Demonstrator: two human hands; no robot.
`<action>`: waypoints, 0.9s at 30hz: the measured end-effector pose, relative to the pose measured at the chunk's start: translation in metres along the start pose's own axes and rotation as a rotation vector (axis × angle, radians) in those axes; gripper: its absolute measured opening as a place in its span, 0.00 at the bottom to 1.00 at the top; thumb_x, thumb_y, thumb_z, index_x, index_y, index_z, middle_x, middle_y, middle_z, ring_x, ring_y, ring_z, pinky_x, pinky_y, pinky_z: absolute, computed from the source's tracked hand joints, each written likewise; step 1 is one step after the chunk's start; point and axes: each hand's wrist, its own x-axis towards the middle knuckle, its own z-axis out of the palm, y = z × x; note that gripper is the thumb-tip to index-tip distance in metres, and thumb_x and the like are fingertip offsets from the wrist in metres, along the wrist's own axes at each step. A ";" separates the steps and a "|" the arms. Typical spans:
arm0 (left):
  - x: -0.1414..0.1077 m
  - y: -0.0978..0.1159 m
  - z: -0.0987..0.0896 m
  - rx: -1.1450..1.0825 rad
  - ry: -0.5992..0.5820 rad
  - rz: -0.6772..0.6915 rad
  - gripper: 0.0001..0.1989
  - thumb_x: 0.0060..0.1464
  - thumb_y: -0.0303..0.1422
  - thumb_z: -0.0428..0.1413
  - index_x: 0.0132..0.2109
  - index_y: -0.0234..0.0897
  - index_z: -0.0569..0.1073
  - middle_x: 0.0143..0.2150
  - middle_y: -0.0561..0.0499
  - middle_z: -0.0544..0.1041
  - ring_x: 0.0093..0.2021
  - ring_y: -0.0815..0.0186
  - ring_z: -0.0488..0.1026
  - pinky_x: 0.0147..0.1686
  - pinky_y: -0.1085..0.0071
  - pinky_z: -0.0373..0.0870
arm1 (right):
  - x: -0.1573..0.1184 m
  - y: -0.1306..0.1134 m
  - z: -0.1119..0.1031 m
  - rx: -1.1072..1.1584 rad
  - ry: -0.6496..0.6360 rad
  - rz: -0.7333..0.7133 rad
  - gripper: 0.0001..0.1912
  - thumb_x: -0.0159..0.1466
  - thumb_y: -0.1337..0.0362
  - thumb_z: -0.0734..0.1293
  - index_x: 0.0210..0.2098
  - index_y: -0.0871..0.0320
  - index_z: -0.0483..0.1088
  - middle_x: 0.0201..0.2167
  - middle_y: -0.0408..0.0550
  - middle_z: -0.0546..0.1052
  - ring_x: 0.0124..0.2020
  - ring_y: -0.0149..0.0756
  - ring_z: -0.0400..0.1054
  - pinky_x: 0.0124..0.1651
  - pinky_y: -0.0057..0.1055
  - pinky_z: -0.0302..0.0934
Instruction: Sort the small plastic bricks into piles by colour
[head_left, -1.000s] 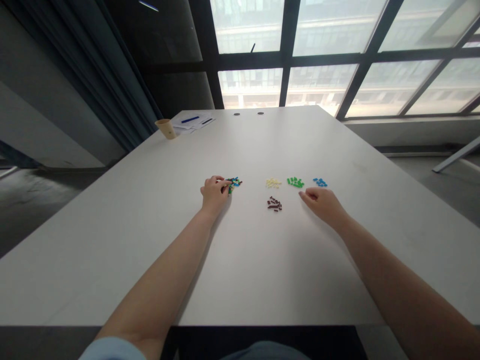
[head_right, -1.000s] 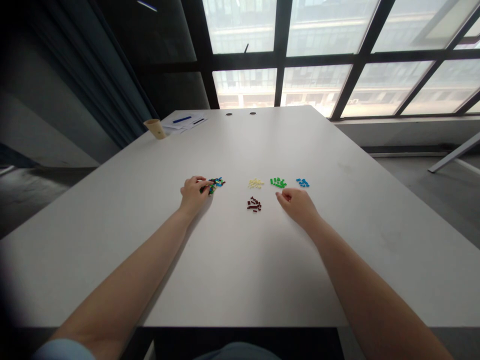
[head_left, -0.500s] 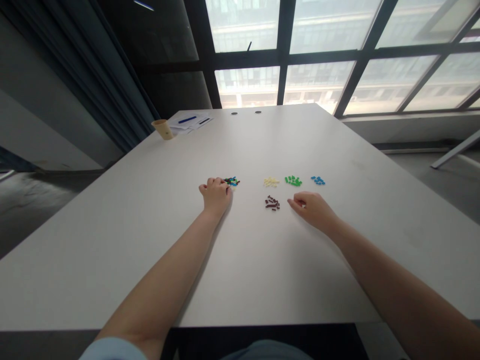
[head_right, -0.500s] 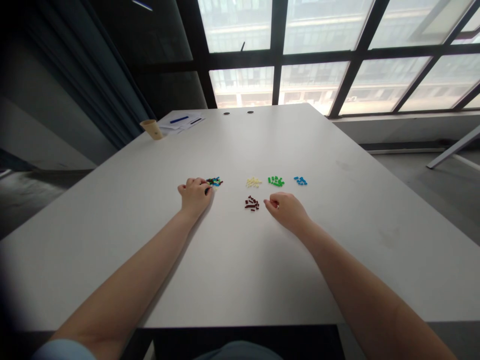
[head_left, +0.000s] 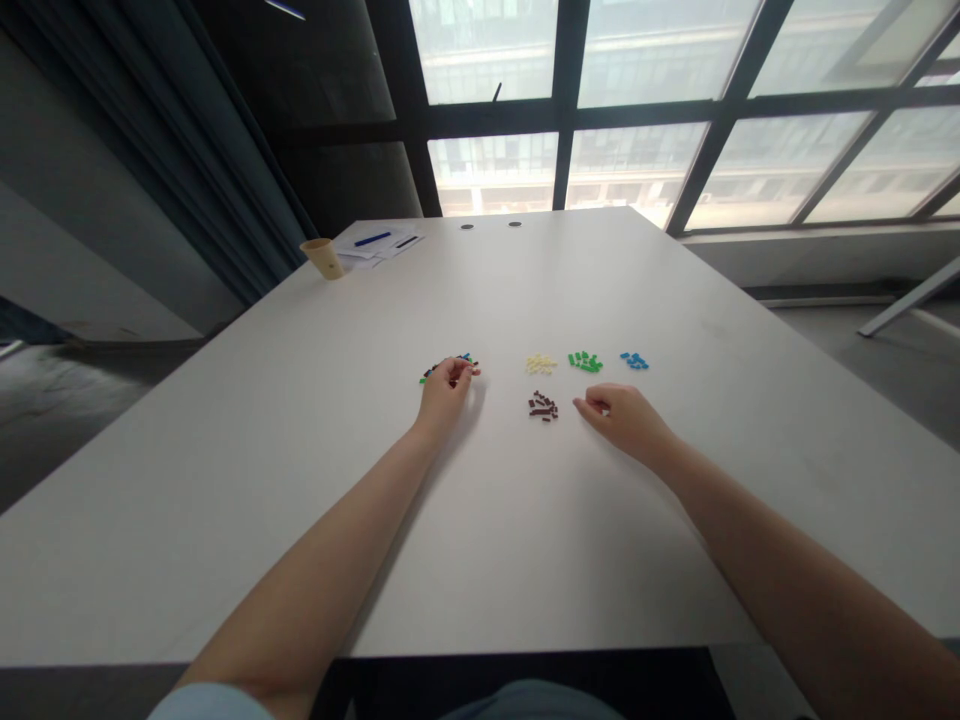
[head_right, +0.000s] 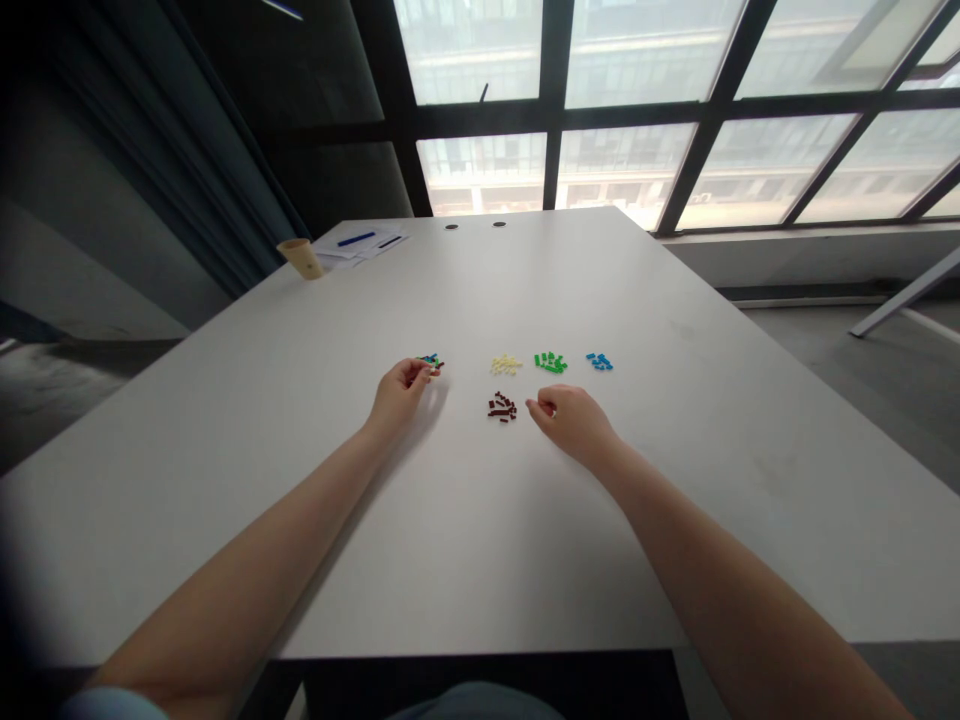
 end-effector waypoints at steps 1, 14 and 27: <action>-0.003 0.005 0.004 -0.164 -0.004 -0.108 0.06 0.51 0.29 0.51 0.37 0.34 0.71 0.33 0.49 0.75 0.32 0.70 0.70 0.34 0.73 0.64 | 0.000 0.000 0.000 -0.005 -0.004 0.003 0.18 0.58 0.58 0.58 0.16 0.57 0.50 0.16 0.40 0.59 0.21 0.28 0.50 0.27 0.27 0.44; -0.052 0.056 0.022 -1.109 -0.345 -0.773 0.07 0.54 0.19 0.49 0.34 0.29 0.71 0.29 0.49 0.74 0.28 0.77 0.73 0.28 0.85 0.70 | 0.001 0.003 0.003 -0.009 -0.015 -0.014 0.18 0.58 0.59 0.58 0.16 0.57 0.50 0.16 0.41 0.61 0.21 0.28 0.51 0.27 0.27 0.44; -0.063 0.039 0.030 -0.931 -0.735 -0.641 0.12 0.41 0.31 0.64 0.35 0.33 0.73 0.29 0.51 0.76 0.30 0.73 0.74 0.31 0.80 0.68 | 0.001 0.001 0.001 0.005 0.004 -0.023 0.17 0.58 0.59 0.58 0.16 0.57 0.51 0.17 0.41 0.61 0.21 0.28 0.51 0.27 0.27 0.45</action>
